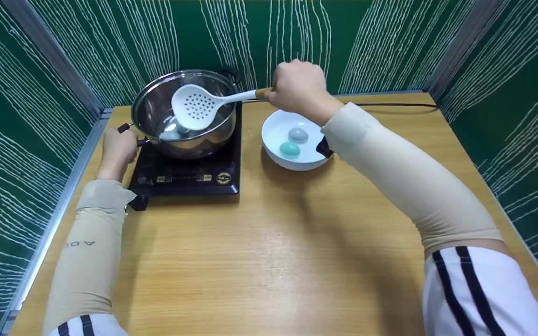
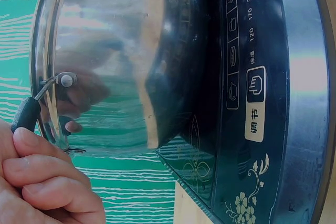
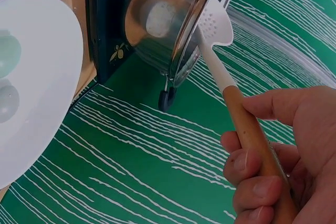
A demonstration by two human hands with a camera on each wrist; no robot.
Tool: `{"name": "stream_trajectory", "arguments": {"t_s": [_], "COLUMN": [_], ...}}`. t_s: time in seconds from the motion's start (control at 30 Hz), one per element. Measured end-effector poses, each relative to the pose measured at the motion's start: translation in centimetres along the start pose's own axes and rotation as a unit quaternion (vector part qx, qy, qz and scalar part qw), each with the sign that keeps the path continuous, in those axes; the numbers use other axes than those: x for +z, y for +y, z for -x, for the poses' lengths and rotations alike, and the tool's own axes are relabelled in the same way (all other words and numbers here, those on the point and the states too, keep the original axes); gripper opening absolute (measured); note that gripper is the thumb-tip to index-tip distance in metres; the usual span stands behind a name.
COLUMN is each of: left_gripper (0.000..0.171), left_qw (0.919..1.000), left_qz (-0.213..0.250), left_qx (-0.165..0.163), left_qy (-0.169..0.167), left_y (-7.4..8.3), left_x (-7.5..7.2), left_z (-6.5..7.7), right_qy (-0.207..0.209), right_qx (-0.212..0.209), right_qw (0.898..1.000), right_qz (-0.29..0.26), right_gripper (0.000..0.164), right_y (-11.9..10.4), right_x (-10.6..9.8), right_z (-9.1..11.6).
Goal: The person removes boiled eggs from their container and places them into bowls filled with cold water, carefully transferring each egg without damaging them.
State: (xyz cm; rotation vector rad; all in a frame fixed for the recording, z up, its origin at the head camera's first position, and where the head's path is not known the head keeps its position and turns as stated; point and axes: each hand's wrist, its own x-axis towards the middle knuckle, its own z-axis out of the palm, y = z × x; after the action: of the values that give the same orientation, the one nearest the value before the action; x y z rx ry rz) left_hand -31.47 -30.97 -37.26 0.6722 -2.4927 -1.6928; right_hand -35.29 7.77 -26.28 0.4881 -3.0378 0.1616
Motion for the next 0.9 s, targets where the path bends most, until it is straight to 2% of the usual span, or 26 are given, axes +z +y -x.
{"name": "stream_trajectory", "arguments": {"t_s": [0.33, 0.43, 0.63, 0.9], "left_gripper": [0.036, 0.035, 0.005, 0.011], "left_qw": [1.0000, 1.0000, 0.9997, 0.9999], "left_qz": [0.000, 0.000, 0.004, 0.004], "left_qx": [-0.005, -0.004, 0.023, 0.011], "left_qy": [-0.003, -0.004, 0.008, 0.000], "left_y": [0.1, 0.0, -0.1, -0.1], "left_x": [0.0, 0.0, 0.1, 0.2], "left_z": [0.0, 0.0, -0.1, 0.0], "right_qy": [-0.027, -0.032, -0.029, -0.038], "right_qx": [-0.024, -0.028, -0.039, -0.055], "right_qw": [0.998, 0.997, 0.996, 0.994], "right_qz": [0.047, 0.064, 0.078, 0.091], "right_gripper": [0.043, 0.045, 0.050, 0.044], "right_y": [-1.9, -2.5, -3.3, -4.8], "right_x": [0.2, 0.2, 0.6, 1.3], "right_z": [-0.8, -1.0, -1.6, -2.1]}}
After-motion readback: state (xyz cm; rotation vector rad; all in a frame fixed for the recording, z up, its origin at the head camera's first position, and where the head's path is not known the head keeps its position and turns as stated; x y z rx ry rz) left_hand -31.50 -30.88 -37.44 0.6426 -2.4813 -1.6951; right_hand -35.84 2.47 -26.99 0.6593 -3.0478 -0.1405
